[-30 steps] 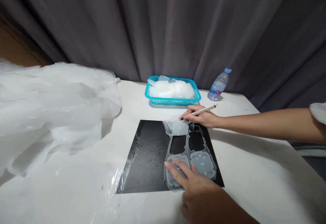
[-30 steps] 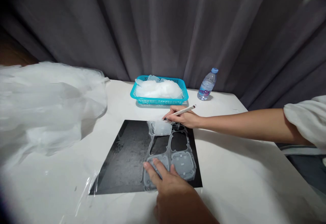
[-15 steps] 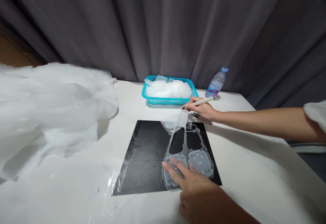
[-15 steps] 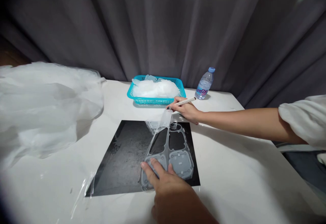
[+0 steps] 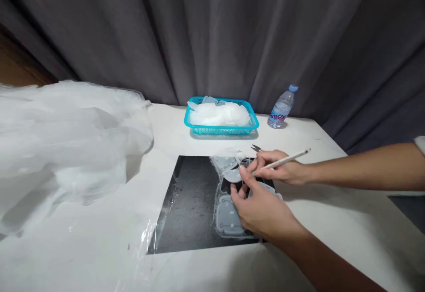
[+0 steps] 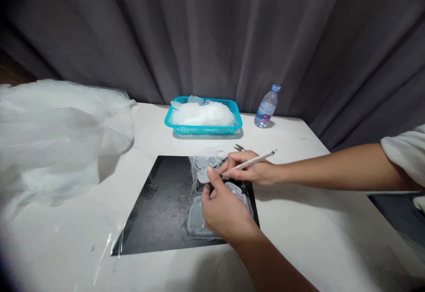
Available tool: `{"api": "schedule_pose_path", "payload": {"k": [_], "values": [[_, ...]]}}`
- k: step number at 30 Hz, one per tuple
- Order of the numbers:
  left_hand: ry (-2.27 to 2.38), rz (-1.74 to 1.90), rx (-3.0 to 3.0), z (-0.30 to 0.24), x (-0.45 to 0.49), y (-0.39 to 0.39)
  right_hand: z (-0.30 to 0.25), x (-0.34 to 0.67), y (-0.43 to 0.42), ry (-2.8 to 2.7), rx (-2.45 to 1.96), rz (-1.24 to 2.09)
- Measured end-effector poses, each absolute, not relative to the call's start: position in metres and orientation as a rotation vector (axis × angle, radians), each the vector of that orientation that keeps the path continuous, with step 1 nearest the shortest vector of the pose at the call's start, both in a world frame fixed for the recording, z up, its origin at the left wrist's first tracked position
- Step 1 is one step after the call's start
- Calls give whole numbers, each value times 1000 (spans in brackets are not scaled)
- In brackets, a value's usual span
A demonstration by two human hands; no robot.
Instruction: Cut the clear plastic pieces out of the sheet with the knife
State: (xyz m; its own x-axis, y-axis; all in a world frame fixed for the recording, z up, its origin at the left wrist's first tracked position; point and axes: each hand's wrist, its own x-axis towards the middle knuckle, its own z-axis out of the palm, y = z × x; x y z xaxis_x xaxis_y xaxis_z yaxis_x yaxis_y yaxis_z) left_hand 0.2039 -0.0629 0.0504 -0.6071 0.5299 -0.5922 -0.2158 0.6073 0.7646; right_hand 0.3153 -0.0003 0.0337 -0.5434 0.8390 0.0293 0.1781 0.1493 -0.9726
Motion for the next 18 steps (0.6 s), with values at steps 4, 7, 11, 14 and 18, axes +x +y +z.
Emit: {"api": "schedule_pose_path", "payload": {"k": [4,7,11,14,18], "values": [[1748,1214,21,30,196,-55,28,325,-16,-1743,-925,1650],[1627,1301,-80,16,192,-59,24,332,-2,-1520,-963,1665],[1529,1286,-122,13,187,-63,21,336,31,-1452,-940,1883],[1475,1281,-110,16,186,-63,19,335,50,-1443,-878,2105],[1424,1317,-81,16,188,-63,16,331,58,-1311,-862,2342]]}}
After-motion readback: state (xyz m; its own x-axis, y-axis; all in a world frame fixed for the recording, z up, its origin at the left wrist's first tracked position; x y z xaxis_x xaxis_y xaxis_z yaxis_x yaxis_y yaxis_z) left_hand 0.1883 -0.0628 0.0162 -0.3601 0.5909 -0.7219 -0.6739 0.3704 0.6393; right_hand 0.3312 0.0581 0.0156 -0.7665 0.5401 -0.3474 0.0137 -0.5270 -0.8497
